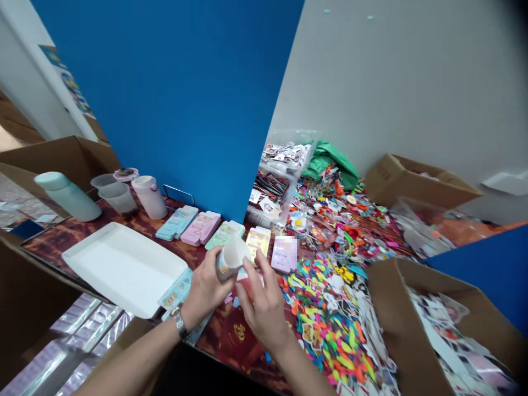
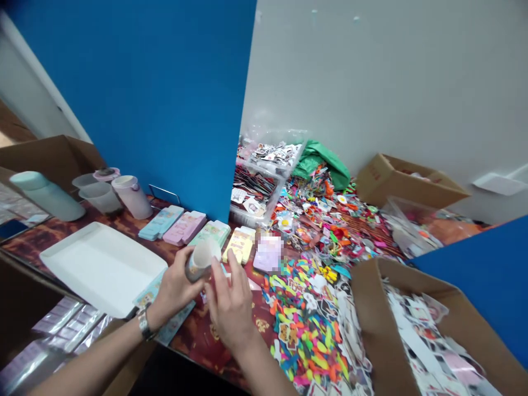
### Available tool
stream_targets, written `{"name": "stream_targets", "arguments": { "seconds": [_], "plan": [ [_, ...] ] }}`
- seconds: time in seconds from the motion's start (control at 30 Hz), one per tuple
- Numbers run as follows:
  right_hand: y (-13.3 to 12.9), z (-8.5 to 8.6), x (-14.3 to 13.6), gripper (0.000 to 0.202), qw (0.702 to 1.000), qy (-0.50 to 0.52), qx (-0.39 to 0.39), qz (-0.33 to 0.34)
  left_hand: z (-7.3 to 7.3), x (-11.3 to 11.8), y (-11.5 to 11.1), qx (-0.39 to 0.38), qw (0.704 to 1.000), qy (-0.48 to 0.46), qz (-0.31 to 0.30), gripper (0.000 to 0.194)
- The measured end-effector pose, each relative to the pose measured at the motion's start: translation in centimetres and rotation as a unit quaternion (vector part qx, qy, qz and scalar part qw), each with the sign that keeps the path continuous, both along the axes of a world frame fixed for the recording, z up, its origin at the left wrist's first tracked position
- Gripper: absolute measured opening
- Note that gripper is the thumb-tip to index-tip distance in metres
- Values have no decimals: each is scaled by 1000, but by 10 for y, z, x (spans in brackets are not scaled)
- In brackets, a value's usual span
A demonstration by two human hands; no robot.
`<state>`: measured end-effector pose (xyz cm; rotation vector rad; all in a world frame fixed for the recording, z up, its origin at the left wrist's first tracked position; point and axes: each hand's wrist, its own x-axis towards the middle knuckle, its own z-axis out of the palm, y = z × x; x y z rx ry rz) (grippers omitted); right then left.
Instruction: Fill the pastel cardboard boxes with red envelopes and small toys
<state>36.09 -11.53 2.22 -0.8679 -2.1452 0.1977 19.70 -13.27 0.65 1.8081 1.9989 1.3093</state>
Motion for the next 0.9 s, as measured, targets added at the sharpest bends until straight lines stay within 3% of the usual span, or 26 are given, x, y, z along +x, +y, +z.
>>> {"name": "stream_targets", "arguments": {
  "seconds": [0.1, 0.2, 0.37, 0.47, 0.53, 0.6, 0.73, 0.9],
  "plan": [
    [-5, 1, 10, 35, 999, 24, -47, -6, 0, 21, -14, 37, 997, 24, -68, 73],
    [-14, 6, 26, 28, 979, 84, -183, 43, 0, 28, -19, 58, 986, 67, -141, 64],
    [-15, 12, 37, 32, 894, 263, -364, 0, -3, 38, -23, 43, 977, 135, -158, 48],
    [-8, 12, 36, 24, 844, 304, -441, 23, -5, 43, -26, 43, 975, 143, -163, 57],
    [-5, 12, 35, 22, 830, 304, -466, 30, -6, 45, -27, 39, 978, 135, -156, 70],
    [-6, 14, 35, 19, 850, 273, -449, 8, -6, 46, -28, 25, 979, 140, -145, 82],
    [-15, 16, 35, 22, 949, 145, -280, -18, -4, 49, -30, -21, 973, 196, -122, 94],
    [-34, 1, 32, 46, 983, 79, -166, -18, 1, 52, -30, -39, 961, 257, -93, 94]
  ]
}}
